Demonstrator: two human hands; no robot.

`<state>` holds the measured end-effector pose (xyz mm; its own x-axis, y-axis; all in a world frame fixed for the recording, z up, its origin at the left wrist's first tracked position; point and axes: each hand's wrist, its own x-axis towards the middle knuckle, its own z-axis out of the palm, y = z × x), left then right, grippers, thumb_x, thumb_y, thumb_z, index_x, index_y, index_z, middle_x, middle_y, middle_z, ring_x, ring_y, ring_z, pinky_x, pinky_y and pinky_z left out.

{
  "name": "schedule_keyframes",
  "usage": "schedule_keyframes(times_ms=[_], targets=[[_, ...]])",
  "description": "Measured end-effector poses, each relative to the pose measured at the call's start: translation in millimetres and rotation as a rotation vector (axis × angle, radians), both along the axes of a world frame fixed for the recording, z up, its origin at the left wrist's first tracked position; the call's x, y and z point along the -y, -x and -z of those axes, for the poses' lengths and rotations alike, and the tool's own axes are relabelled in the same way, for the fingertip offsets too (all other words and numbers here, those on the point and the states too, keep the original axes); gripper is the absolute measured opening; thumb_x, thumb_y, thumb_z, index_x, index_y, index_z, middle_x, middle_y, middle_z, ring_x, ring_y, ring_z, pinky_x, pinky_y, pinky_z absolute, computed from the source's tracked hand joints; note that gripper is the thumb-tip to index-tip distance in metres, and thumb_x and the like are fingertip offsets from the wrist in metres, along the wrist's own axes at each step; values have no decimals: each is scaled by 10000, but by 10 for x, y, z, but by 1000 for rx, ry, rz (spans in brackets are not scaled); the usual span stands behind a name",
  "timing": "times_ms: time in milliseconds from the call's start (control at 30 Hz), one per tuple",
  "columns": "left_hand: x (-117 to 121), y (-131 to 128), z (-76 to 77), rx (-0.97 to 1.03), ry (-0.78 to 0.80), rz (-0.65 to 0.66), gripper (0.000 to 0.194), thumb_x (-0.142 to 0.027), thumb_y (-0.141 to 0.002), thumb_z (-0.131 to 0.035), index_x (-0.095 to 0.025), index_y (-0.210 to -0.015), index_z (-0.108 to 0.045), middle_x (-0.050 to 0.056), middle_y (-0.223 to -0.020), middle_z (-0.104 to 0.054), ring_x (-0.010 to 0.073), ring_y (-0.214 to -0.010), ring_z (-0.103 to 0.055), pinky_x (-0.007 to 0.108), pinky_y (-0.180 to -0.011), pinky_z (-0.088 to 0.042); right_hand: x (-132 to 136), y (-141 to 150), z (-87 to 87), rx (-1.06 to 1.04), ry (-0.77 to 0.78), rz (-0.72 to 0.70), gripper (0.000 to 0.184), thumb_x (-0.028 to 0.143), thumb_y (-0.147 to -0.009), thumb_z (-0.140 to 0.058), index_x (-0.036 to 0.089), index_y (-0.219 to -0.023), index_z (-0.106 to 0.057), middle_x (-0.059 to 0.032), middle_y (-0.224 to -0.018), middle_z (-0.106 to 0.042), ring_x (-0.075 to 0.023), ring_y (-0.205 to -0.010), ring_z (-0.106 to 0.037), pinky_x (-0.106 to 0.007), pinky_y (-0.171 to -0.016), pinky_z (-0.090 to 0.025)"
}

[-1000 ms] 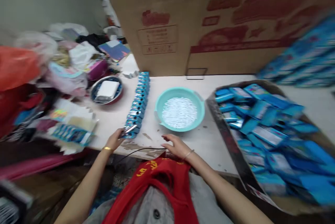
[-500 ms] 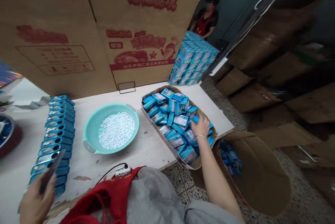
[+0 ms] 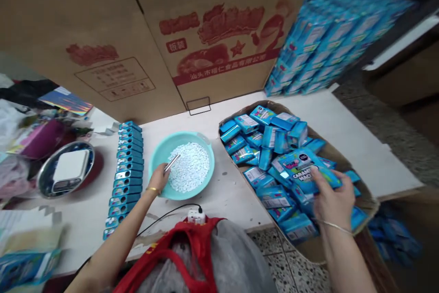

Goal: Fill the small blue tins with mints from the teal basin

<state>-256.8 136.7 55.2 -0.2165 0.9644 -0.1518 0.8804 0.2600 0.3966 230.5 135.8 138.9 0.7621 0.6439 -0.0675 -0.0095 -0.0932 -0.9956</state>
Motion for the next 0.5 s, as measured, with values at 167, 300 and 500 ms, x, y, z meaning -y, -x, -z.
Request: schedule_keyframes(times_ms=[167, 300, 500], targets=[[-97, 276, -96, -176, -113, -201, 377, -445, -822, -560, -160, -1060, -495, 133, -1085, -569, 263, -987, -602, 380, -818, -497, 164, 1026, -33, -646, 143, -351, 471, 499, -655, -753, 242, -1033, -642, -29, -995, -707, -216, -895, -666, -440, -848, -548], [110, 351, -107, -155, 25, -432, 451, -433, -769, -626, -152, -1081, -463, 120, -957, -597, 281, -879, -628, 382, -740, -493, 258, 1600, 228, -980, 267, -472, 340, 520, -729, -689, 290, -979, -675, 9, -987, -734, -192, -901, -687, -351, -791, -585], [172, 36, -349, 180, -177, -353, 481, -296, -720, -629, -198, -1157, -453, 36, -886, -627, 212, -790, -633, 310, -708, -490, 270, 1833, 494, -1209, 342, -521, 353, 350, -665, -776, 297, -1000, -676, 39, -978, -742, -154, -908, -692, -277, -787, -588]])
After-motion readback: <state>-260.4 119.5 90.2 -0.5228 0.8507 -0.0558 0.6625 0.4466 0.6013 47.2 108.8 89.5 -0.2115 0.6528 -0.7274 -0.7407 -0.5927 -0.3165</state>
